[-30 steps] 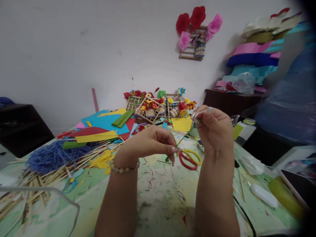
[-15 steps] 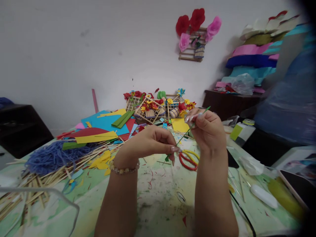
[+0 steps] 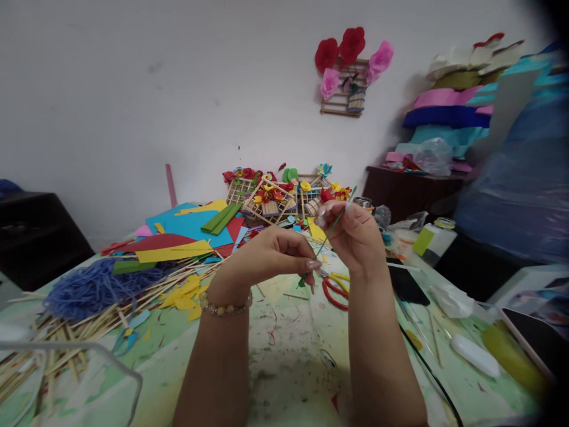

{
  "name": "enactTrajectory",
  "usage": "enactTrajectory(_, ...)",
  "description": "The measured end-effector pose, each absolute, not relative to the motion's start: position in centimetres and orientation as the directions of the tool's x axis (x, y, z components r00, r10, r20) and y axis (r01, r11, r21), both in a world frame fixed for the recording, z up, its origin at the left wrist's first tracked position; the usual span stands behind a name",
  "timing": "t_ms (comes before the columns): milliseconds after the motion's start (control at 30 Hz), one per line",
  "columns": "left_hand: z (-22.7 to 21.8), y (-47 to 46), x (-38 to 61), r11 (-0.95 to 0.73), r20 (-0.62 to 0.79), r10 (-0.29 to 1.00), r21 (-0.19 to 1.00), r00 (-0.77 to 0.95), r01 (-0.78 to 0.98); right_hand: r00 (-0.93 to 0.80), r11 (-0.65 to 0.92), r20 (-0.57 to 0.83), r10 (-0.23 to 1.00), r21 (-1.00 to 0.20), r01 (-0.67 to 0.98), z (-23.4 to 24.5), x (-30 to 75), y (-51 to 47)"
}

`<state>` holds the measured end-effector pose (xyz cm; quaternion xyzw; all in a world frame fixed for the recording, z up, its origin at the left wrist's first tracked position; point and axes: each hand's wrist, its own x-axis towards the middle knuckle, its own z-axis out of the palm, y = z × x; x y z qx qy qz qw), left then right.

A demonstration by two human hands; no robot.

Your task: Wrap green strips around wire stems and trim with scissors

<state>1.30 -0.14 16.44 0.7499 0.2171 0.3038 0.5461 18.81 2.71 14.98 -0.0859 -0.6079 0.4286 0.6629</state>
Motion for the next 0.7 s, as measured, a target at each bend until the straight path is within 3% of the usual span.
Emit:
enactTrajectory(467, 16.4, 0.2, 1.0, -0.302, 0.231, 0.678, 0.953, 0.698, -0.023, 0.106, 0.692, 0.749, 0.654, -0.534, -0.486, 15.2, 16.7, 2.6)
enactTrajectory(700, 16.5, 0.0, 0.9, -0.295, 0.236, 0.673, 0.955, 0.701, -0.038, -0.008, 0.668, 0.755, 0.656, -0.585, -0.46, 15.5, 16.8, 2.3)
